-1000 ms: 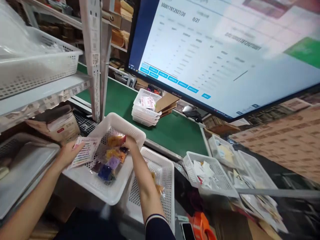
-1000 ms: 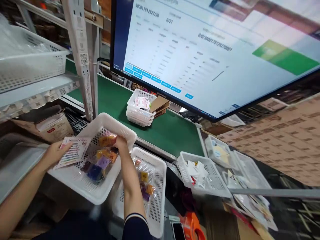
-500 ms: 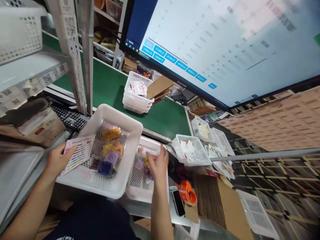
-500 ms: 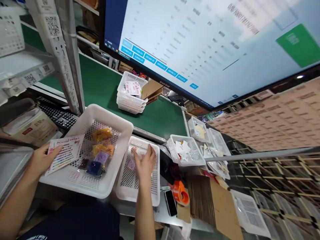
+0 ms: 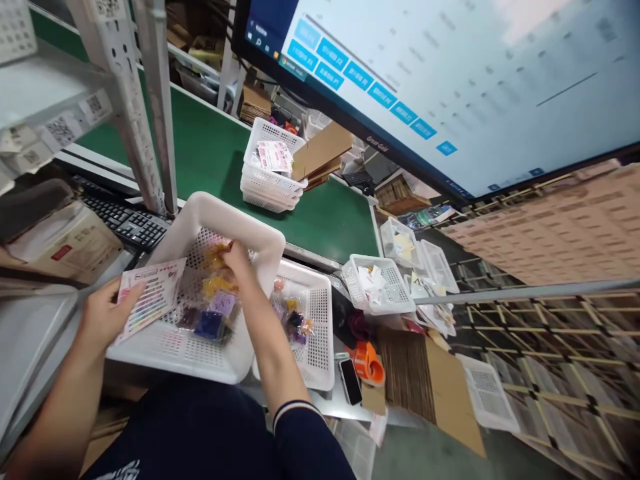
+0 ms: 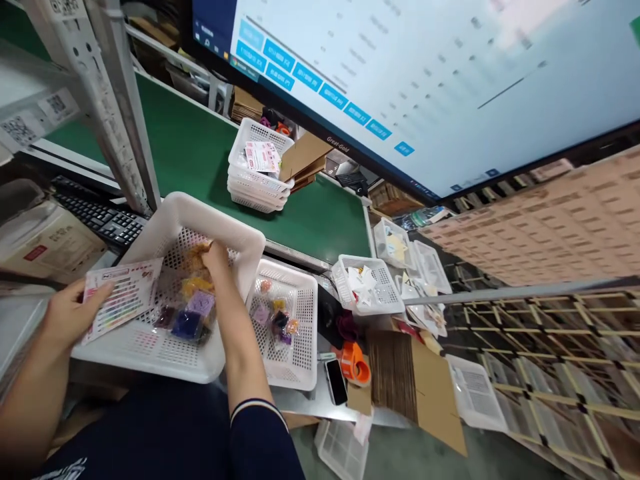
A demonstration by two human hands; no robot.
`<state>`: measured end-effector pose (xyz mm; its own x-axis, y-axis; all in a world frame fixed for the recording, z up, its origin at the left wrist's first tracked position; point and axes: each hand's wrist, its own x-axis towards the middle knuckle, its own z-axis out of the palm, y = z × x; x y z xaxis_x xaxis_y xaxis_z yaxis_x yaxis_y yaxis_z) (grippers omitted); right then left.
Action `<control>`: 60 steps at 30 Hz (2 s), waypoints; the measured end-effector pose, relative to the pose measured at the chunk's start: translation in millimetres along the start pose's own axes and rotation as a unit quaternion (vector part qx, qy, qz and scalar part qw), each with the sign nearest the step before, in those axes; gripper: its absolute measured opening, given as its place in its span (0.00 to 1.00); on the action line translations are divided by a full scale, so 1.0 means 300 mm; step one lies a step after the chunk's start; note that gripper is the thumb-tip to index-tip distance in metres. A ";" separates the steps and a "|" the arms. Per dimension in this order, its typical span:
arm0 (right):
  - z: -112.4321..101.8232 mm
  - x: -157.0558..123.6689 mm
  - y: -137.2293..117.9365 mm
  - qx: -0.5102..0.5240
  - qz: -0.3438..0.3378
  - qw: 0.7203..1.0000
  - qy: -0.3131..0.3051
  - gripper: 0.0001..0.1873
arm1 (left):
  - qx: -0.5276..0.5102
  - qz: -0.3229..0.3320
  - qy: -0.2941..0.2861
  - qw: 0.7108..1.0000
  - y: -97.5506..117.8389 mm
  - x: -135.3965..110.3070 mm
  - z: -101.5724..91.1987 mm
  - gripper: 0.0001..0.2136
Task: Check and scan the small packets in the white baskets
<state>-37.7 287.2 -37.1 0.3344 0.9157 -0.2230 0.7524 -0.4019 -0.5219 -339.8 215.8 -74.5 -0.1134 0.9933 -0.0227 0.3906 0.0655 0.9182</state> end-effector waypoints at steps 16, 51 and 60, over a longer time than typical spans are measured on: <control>-0.205 -0.503 0.238 -0.171 -0.099 0.980 -0.038 0.36 | 0.017 0.043 -0.018 0.999 0.003 -0.005 -0.022 0.19; -0.418 -0.421 0.235 -0.225 -0.082 0.970 0.034 0.13 | 0.088 0.132 -0.019 0.987 0.036 -0.051 -0.031 0.15; -0.231 -0.425 0.160 -0.211 -0.244 0.938 -0.127 0.33 | 0.116 0.106 -0.023 0.987 0.061 -0.031 -0.025 0.16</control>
<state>-5.0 150.6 23.3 -0.2135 0.9419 -0.2595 0.9563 0.1472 -0.2528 -338.5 207.1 -54.4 0.0337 0.9898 0.1381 0.6008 -0.1305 0.7887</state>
